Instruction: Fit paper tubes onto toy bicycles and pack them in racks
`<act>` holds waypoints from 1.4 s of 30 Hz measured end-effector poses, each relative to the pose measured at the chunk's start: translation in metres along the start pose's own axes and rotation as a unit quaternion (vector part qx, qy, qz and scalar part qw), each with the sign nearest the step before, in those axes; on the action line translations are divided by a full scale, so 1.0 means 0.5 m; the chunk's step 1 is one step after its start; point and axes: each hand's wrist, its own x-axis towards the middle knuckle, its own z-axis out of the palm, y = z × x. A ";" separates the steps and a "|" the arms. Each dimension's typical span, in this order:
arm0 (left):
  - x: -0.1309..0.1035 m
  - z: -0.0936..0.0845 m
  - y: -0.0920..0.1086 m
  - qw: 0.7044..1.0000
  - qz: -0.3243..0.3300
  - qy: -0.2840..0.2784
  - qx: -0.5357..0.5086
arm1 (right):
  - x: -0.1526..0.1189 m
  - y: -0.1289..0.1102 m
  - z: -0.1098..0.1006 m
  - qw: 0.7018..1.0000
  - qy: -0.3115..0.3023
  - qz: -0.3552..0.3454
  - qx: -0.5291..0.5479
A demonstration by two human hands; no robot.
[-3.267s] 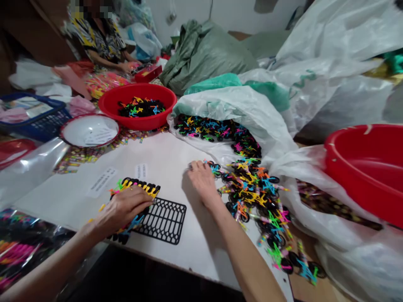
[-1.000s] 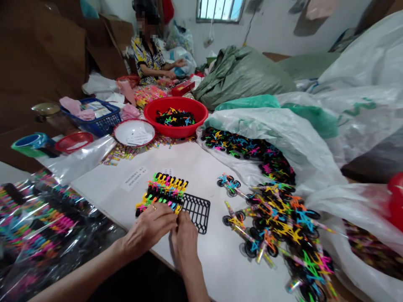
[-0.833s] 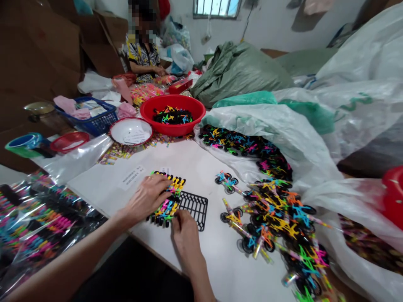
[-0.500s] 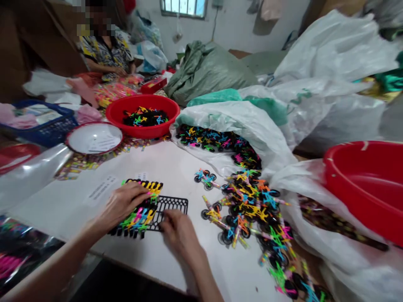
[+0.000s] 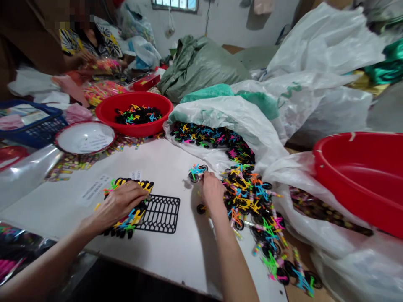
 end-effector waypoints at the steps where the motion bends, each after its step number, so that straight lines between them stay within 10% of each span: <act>1: -0.002 -0.005 0.003 1.000 -0.002 0.002 0.003 | -0.014 -0.011 0.002 0.998 -0.012 -0.020 0.050; 14: 0.018 -0.012 0.024 0.998 -0.029 -0.025 -0.042 | -0.115 -0.194 0.130 0.851 -0.083 -0.068 0.515; 25: 0.026 -0.014 0.023 0.998 -0.048 -0.036 -0.017 | -0.106 -0.220 0.152 0.946 -0.039 -0.155 0.282; 31: 0.024 -0.010 0.022 0.998 -0.037 -0.046 -0.022 | -0.111 -0.231 0.144 0.943 -0.050 -0.162 0.285; 36: 0.016 -0.004 0.018 0.998 -0.031 -0.013 -0.054 | -0.061 -0.140 0.089 0.935 -0.096 -0.133 0.315; 42: 0.026 -0.006 0.023 0.998 -0.042 -0.025 -0.036 | 0.074 -0.019 0.023 0.996 -0.043 0.076 -0.006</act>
